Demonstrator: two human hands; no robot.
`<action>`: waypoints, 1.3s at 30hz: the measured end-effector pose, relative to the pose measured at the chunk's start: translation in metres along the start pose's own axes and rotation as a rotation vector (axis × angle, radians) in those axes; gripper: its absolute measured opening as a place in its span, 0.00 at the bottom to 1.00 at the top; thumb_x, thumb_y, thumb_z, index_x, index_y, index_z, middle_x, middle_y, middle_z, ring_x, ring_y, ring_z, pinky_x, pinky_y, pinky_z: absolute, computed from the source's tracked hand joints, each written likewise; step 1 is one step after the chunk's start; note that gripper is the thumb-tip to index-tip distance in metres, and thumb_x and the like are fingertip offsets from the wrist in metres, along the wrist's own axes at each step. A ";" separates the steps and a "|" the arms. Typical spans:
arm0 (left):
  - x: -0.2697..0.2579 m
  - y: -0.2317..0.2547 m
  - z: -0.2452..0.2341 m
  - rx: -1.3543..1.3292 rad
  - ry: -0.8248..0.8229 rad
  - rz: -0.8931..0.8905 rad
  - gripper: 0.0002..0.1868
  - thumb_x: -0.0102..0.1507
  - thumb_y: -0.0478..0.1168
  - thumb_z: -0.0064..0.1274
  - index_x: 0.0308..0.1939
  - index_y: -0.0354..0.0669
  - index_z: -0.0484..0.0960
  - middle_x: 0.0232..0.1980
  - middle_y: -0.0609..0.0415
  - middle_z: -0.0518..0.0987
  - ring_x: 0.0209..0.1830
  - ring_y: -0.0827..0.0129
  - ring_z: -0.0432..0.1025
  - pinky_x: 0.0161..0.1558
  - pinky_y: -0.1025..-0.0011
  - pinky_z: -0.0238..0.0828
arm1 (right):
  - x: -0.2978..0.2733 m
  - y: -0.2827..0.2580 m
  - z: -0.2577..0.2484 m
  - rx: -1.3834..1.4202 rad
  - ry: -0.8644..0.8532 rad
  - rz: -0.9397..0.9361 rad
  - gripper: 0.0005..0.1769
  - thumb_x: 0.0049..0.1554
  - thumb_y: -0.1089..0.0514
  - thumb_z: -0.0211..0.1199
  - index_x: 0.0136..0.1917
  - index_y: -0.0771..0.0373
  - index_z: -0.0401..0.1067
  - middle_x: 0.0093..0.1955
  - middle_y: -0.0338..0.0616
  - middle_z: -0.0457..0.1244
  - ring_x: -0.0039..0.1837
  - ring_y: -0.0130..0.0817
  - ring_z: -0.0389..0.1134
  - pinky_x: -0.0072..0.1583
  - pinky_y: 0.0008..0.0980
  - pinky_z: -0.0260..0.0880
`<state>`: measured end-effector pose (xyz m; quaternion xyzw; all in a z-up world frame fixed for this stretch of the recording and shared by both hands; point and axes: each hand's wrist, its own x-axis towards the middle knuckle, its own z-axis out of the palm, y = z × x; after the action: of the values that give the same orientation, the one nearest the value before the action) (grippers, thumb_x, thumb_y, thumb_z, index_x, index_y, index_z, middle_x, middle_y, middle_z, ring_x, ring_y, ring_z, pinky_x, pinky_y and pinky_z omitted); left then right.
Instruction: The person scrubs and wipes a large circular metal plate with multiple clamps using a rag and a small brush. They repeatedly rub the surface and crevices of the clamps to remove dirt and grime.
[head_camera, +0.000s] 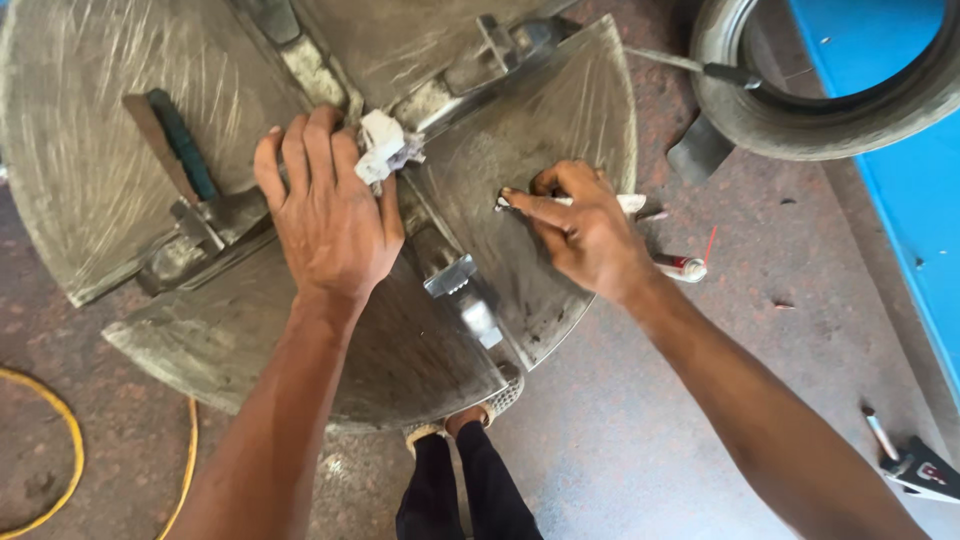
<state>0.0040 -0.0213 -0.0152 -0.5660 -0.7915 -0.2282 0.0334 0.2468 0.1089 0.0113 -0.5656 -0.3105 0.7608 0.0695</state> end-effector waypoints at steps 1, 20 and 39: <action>0.004 0.000 0.003 -0.010 0.007 -0.002 0.26 0.64 0.41 0.66 0.58 0.30 0.73 0.69 0.40 0.68 0.73 0.48 0.60 0.75 0.46 0.45 | 0.004 -0.001 0.000 -0.011 0.080 0.027 0.19 0.56 0.60 0.57 0.60 0.69 0.67 0.60 0.51 0.70 0.31 0.29 0.62 0.21 0.28 0.49; 0.009 0.000 0.001 -0.030 0.017 -0.003 0.23 0.65 0.41 0.63 0.57 0.30 0.73 0.68 0.39 0.68 0.72 0.47 0.60 0.74 0.46 0.46 | -0.001 -0.013 0.030 -1.554 -0.222 -1.027 0.28 0.49 0.67 0.70 0.63 0.51 0.79 0.49 0.44 0.62 0.57 0.39 0.62 0.63 0.47 0.66; 0.008 -0.002 0.004 0.005 -0.005 0.011 0.26 0.64 0.43 0.65 0.58 0.30 0.72 0.68 0.40 0.69 0.72 0.49 0.60 0.73 0.47 0.45 | -0.045 0.048 -0.043 -1.330 0.136 -1.182 0.14 0.65 0.57 0.60 0.63 0.51 0.76 0.53 0.39 0.66 0.55 0.30 0.67 0.53 0.31 0.69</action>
<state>0.0002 -0.0126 -0.0170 -0.5706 -0.7892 -0.2246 0.0338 0.3136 0.0668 0.0146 -0.2802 -0.9239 0.2280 0.1262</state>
